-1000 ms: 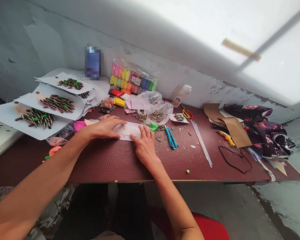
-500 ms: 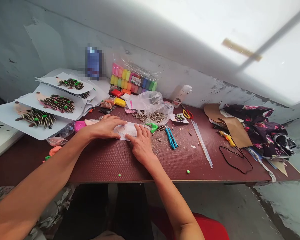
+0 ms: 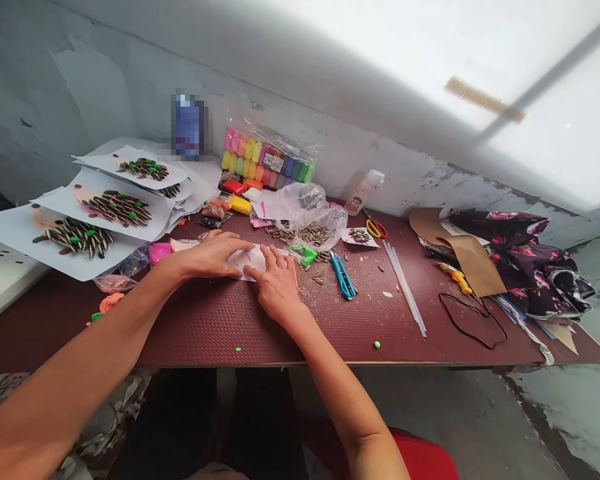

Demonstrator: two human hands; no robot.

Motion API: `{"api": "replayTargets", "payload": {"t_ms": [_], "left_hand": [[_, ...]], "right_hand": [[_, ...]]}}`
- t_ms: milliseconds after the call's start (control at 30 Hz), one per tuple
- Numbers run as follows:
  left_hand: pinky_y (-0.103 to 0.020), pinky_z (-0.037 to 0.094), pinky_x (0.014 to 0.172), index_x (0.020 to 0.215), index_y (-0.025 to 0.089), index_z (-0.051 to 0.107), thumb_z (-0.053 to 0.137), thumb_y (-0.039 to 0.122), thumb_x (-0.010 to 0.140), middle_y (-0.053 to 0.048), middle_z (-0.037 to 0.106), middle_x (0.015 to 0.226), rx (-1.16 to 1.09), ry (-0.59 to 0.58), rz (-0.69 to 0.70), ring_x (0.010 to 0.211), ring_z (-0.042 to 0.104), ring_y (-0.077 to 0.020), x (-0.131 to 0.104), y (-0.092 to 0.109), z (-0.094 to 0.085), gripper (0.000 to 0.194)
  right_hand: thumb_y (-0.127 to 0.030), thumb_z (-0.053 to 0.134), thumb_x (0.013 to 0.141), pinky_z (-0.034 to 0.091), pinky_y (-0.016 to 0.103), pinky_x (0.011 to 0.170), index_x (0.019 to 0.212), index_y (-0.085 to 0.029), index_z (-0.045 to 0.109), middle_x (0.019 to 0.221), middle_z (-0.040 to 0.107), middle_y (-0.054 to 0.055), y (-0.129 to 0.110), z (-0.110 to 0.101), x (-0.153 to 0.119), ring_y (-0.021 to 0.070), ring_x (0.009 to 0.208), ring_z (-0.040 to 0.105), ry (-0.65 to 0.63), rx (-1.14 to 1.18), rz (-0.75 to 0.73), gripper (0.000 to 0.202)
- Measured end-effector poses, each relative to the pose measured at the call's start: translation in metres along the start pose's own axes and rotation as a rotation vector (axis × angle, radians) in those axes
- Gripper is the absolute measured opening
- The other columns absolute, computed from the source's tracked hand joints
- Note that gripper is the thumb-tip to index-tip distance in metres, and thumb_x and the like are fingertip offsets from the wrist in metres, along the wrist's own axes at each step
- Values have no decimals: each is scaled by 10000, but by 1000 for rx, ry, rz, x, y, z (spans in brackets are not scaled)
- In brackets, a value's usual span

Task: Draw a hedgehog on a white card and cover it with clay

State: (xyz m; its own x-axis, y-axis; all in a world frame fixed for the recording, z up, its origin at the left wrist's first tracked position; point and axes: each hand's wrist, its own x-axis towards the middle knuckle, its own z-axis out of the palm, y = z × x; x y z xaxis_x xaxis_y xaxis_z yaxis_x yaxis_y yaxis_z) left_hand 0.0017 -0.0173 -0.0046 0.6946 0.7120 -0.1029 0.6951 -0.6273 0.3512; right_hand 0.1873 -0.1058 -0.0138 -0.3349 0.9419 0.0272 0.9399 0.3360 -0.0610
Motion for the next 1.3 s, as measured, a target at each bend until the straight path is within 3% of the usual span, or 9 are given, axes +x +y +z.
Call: {"api": "replayTargets", "payload": {"t_ms": [133, 333, 500, 767, 900, 1067, 1300], "left_hand": [[-526, 289, 1151, 1389, 298, 574, 661, 374, 762, -75, 635, 1399, -4, -21, -10, 1396, 440, -368, 0, 0, -1, 638], [-511, 280, 1162, 1430, 245, 545, 667, 387, 754, -106, 593, 1448, -8, -25, -26, 1410, 424, -364, 1, 0, 0, 702], [-521, 275, 1170, 1468, 263, 503, 681, 415, 754, -95, 530, 1523, -25, -16, -22, 1413, 419, -359, -1, -1, -1, 752], [-552, 113, 1240, 1450, 280, 520, 686, 427, 770, -64, 522, 1541, -44, -34, -20, 1529, 262, -334, -1, 0, -2, 715], [-563, 115, 1237, 1463, 288, 506, 688, 410, 761, -72, 510, 1553, -41, -37, -23, 1540, 242, -335, -1, -2, 0, 736], [-581, 114, 1231, 1462, 270, 511, 675, 407, 764, -90, 511, 1550, -23, -39, -31, 1538, 240, -353, 0, -4, 2, 731], [-569, 103, 1237, 1467, 268, 504, 663, 411, 780, -79, 500, 1561, -12, -50, -26, 1543, 232, -341, -1, -4, 1, 720]], "right_hand": [[-91, 488, 932, 249, 514, 1155, 1382, -357, 636, 1649, 327, 67, 2, -1, 0, 304, 1515, 245, 21, -5, 47, 543], [-91, 486, 928, 250, 517, 1160, 1380, -360, 639, 1636, 355, 67, 5, -2, 2, 312, 1509, 265, -22, 4, 81, 547], [-97, 467, 940, 260, 506, 1157, 1384, -334, 642, 1631, 358, 86, 11, -3, -3, 308, 1500, 281, 37, 7, 146, 533], [-91, 508, 927, 238, 520, 1161, 1367, -366, 648, 1640, 343, 68, 15, -2, -4, 312, 1509, 257, 6, 29, 97, 538], [-78, 530, 917, 237, 506, 1160, 1341, -365, 670, 1634, 352, 59, 20, -3, -14, 308, 1505, 255, 52, 22, 113, 531], [-118, 549, 947, 234, 509, 1156, 1353, -395, 653, 1629, 364, 49, 21, -1, -24, 309, 1509, 240, 35, -7, 37, 502], [-152, 532, 982, 230, 503, 1167, 1370, -372, 645, 1646, 332, 76, 16, -3, -23, 317, 1519, 239, 2, -14, 55, 460]]}}
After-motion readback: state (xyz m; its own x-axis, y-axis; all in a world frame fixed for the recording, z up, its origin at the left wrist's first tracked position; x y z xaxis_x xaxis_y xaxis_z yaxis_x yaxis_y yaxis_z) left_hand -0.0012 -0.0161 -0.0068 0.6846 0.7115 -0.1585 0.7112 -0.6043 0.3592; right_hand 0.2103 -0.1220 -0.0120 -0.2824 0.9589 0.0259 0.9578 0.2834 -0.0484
